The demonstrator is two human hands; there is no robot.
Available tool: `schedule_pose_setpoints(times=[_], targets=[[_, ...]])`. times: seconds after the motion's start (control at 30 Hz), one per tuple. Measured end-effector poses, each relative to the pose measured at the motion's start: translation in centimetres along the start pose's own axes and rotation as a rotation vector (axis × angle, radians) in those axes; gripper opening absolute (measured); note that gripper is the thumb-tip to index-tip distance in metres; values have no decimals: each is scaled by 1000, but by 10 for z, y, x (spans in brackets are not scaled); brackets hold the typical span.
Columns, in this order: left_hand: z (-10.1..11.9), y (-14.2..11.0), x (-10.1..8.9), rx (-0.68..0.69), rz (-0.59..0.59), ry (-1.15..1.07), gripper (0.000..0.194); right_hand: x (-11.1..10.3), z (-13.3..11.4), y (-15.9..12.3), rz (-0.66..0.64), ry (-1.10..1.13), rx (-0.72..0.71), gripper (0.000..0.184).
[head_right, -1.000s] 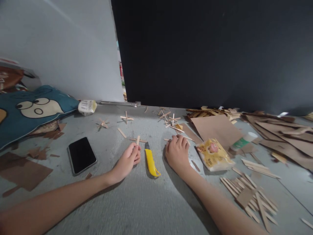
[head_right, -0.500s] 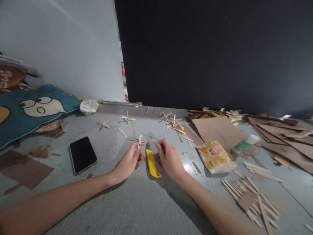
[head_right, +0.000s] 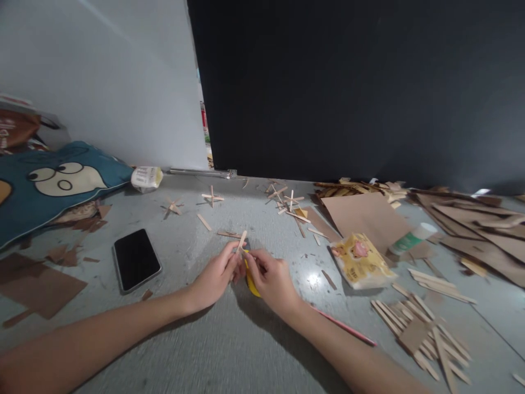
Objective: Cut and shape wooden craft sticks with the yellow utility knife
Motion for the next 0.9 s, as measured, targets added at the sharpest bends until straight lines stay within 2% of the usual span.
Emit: schedule_pose_setpoints(times=[0.27,0.4,0.63,0.9], targets=[[-4,-3,1,-3,-32,24,50,4,3,-1,-65,50,182,45],[5,-2,-1,57,-32,24,49,0,-2,4,-90,-6,164,45],[12,-4,3,64,-83,51,52,8,-10,9,-264,42,129,45],[12,-6,8,59,-110,75,59,11,-14,-2,-145,86,154,44]])
Point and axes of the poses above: each hand's wrist, its own y-axis towards the middle knuckle, its own x-axis out of the palm, z = x × y, the point moved 9 cm from there along y, towards the middle knuckle
